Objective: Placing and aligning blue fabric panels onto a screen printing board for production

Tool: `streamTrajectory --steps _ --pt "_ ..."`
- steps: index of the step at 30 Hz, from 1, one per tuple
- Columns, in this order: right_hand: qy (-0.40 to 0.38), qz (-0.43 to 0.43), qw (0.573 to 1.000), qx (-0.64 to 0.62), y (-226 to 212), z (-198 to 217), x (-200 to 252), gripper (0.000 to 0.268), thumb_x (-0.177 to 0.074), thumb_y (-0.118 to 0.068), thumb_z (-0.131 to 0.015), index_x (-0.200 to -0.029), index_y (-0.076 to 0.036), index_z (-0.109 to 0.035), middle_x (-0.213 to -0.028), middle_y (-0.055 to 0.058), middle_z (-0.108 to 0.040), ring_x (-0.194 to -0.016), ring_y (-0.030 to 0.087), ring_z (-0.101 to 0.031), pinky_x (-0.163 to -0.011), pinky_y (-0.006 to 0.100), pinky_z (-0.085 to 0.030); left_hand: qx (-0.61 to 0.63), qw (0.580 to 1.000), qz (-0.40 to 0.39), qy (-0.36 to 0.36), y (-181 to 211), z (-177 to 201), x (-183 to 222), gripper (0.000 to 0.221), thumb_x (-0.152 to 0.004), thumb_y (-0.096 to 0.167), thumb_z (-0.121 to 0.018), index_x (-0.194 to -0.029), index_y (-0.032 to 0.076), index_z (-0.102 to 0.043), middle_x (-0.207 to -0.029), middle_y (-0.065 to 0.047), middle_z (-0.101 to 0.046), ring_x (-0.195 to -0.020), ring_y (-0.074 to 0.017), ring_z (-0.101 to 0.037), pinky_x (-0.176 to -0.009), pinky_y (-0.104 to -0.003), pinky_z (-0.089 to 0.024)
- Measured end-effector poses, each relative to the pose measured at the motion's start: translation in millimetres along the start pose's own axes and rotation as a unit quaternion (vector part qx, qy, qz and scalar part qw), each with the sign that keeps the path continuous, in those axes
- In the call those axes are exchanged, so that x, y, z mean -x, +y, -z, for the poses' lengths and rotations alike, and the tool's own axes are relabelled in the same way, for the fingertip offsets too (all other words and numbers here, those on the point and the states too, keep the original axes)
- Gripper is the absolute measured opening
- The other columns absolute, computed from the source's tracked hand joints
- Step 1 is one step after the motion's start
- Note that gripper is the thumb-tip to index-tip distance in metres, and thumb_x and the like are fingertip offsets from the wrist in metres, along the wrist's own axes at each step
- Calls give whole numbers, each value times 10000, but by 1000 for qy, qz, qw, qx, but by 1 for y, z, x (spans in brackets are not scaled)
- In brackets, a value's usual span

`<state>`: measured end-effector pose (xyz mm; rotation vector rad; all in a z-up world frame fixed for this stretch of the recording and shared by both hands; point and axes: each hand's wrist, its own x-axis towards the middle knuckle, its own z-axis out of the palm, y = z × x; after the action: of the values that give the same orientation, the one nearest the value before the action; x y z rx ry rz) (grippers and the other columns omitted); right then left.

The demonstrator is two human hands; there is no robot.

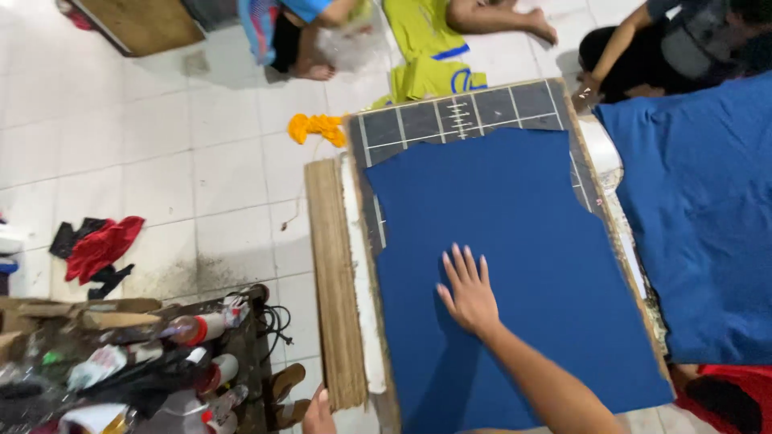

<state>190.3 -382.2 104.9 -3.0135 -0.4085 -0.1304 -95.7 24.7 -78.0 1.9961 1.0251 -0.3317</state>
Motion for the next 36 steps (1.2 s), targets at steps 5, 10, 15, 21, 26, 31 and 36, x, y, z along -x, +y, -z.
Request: streamTrajectory --steps 5,10,15,21,26,31,36 --pt "-10 45 998 43 -63 -26 136 738 -1014 -569 -368 -1644 -216 -212 -1738 102 -120 -1604 318 -85 -1237 574 -111 -33 999 -20 11 71 26 19 533 -1032 481 -377 -1369 197 -677 -1273 -58 -762 -1093 -263 -754 -1022 -391 -504" --pt "-168 87 949 -252 -120 -8 83 733 -1023 -458 -551 -1628 -170 -254 -1712 131 -125 -1579 412 12 -1199 684 -104 61 997 -39 25 17 51 75 510 -1042 423 -376 -1377 182 -675 -1147 -64 -812 -982 -214 -803 -926 -348 -539" --pt "-296 -41 814 -498 -256 104 -19 1010 -835 -625 -552 -1617 -127 -153 -1692 129 -159 -1562 349 -194 -1257 589 -237 214 974 73 33 -122 28 138 604 -947 522 -446 -1389 186 -683 -1157 -69 -693 -942 -234 -670 -836 -393 -533" --pt "-434 -241 688 -530 -337 122 -4 714 -963 -331 -539 -1551 -86 -216 -1487 129 -322 -1261 333 -374 -1087 639 -406 476 774 409 -87 -236 1 189 351 -914 371 -751 -1041 152 -507 -940 -135 -520 -647 -267 -562 -587 -348 -364" --pt "-390 -211 706 -553 -296 90 40 180 -1001 -39 -434 -1094 32 -570 -997 148 -612 -883 271 -589 -738 431 -551 413 815 406 16 -216 -2 194 500 -848 524 -813 -852 39 -690 -518 -82 -474 -367 -152 -404 -311 -301 -195" --pt "-263 -165 640 -703 -158 108 70 198 -885 -31 -653 -1039 89 -688 -1025 181 -751 -853 265 -696 -753 350 -544 211 853 441 -181 -159 14 190 950 -865 806 -524 -1513 114 -563 -1472 -112 -625 -1292 -361 -638 -927 -471 -524" --pt "-183 -213 587 -760 -69 171 115 473 -896 38 -523 -1366 -16 -548 -1248 145 -634 -1109 280 -584 -934 445 -450 206 915 343 54 -101 2 161 814 -886 757 -485 -1154 9 -657 -1191 -203 -663 -1087 -401 -628 -900 -489 -467"
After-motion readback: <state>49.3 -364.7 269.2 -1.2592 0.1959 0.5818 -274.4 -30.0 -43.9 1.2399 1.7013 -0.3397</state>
